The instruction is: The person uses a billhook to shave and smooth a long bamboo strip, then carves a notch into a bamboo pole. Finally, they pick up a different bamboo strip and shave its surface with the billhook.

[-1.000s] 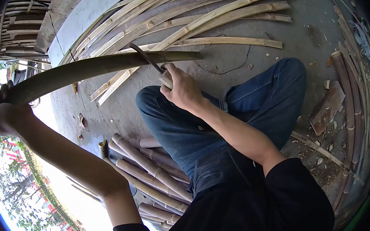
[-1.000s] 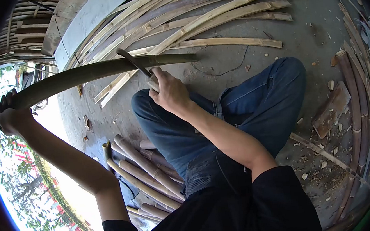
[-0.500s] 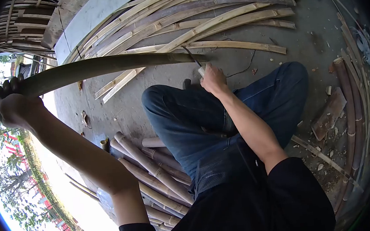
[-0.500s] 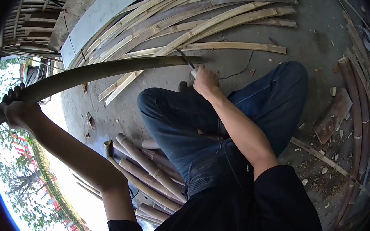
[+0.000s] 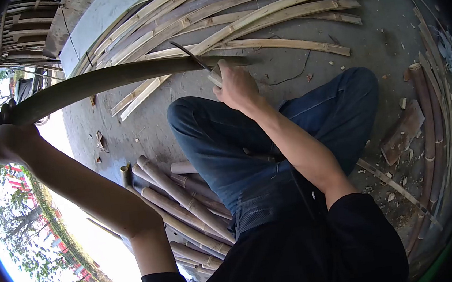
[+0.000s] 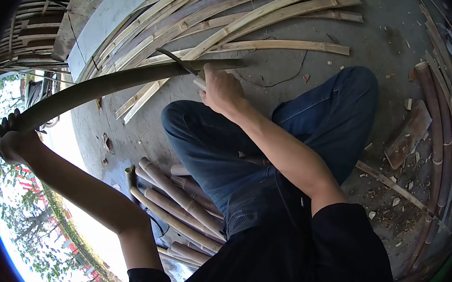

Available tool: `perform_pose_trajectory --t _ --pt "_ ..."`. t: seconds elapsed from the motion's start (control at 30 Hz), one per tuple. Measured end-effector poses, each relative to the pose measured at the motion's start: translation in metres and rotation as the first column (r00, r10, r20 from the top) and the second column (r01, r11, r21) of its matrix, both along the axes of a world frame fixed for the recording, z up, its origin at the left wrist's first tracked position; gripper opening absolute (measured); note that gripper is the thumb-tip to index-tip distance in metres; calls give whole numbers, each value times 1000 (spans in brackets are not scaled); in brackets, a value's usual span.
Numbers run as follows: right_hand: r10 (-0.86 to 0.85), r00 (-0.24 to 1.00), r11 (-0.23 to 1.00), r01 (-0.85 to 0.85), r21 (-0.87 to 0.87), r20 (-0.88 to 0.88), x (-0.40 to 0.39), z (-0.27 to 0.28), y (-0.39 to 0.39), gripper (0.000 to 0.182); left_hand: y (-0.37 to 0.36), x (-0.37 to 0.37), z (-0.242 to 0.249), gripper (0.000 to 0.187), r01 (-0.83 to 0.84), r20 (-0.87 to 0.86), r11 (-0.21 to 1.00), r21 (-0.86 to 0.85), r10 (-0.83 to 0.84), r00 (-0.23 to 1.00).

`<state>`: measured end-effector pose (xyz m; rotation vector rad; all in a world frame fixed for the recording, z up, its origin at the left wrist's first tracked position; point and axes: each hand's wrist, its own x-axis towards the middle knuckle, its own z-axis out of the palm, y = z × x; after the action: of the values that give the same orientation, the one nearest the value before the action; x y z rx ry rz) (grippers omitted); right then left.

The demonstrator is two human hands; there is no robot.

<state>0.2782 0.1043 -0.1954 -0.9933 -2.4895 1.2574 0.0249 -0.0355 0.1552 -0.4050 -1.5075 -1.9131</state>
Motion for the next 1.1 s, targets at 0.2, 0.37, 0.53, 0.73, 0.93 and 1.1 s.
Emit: perform_pose_trajectory --t 0.2,0.37,0.53,0.73,0.93,1.1 --pt "-13 947 998 30 -48 322 17 -80 26 50 -15 -1 1 32 -7 2 1000 -3 7 1000" --pt "59 998 993 -58 -100 11 13 9 -14 67 -19 -28 5 32 -22 15 976 -218 25 1000" --pt "-6 996 1000 8 -23 89 9 -60 5 58 -17 -21 -5 32 -60 30 997 -43 61 998" --pt "39 997 998 -42 44 67 0 -14 -6 55 -37 -23 -14 32 -44 50 999 -31 45 998" --pt "56 980 998 -63 26 193 13 -52 22 52 -65 -43 -6 33 -93 173 994 53 83 981" --pt "21 1000 997 -22 77 17 0 -30 -9 54 -52 -30 -12 39 -76 23 989 -124 79 997"
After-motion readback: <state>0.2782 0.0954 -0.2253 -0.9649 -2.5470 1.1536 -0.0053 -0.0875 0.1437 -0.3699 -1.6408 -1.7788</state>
